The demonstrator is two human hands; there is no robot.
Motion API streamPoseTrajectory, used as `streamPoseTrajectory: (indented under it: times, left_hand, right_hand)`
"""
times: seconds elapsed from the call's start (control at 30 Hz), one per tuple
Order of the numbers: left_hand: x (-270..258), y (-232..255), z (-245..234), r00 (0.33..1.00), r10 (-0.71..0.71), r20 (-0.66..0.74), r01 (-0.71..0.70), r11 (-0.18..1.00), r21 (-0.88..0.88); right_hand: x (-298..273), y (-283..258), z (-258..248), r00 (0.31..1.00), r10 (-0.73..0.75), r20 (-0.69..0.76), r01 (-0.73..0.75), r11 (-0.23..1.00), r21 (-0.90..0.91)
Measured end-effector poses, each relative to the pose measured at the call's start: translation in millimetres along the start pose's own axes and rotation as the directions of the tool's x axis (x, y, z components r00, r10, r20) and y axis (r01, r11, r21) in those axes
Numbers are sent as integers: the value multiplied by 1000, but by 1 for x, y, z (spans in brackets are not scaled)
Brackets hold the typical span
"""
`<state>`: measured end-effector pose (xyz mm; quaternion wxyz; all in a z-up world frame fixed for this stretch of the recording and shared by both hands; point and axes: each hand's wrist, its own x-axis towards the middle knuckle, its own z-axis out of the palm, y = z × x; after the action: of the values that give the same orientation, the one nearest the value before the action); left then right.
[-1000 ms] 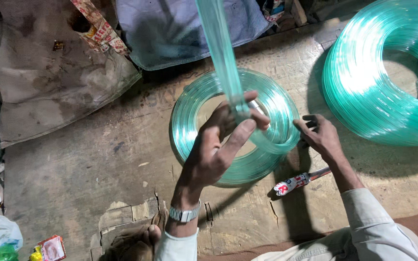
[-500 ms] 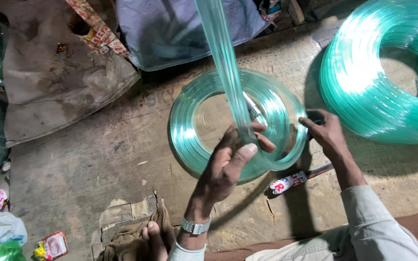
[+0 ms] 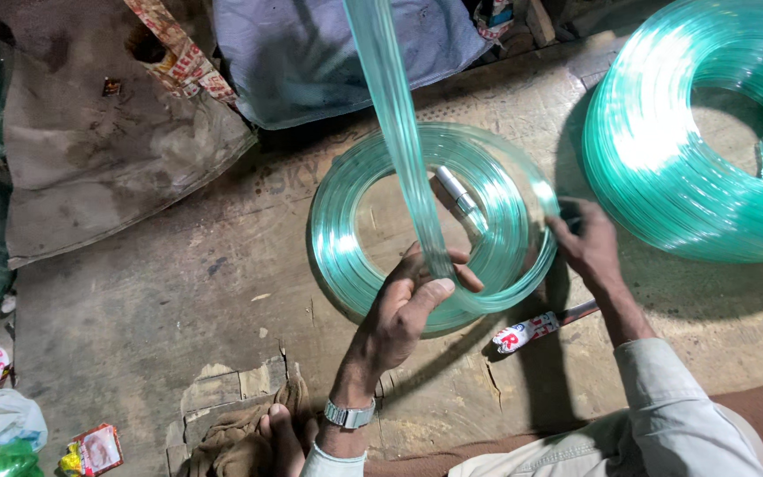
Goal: The person coils a length of clear plastic tubing on the floor by hand, aligning it with an existing coil and occasionally checking the end of the tube.
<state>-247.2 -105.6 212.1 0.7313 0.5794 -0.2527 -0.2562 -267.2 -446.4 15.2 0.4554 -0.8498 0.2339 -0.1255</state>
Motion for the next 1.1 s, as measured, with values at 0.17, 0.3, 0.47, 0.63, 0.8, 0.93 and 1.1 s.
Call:
streamPoseTrajectory:
  times: [0.17,0.3,0.47,0.63,0.8,0.93,1.1]
  left_hand:
    - [-1,-12,-11,998,-58,-7,58,995,76]
    - [-3,-9,-16,993,-113,15,111,989,102]
    - [-3,-10,-22,987,-156,35,150,979,139]
    - [-2,16,-23,979,-199,33,189,962,196]
    - [-3,18,-26,937,-338,-85,347,877,334]
    - [-9,4,-40,928,-333,-168,373,838,398]
    - [-10,8,-47,925,-348,-152,379,833,403]
  right_hand:
    - [-3,10,11,985,112,129,-90,983,-163]
    - [-11,-7,9,986,89,142,-57,976,-209]
    - [-15,-21,6,983,55,175,-20,981,-195]
    - [-15,-24,3,974,89,210,-42,975,-218]
    - [-32,-39,1,952,166,258,-92,956,-277]
    - [-62,-69,1,902,285,325,-152,913,-379]
    - [-91,-85,5,861,346,372,-144,869,-474]
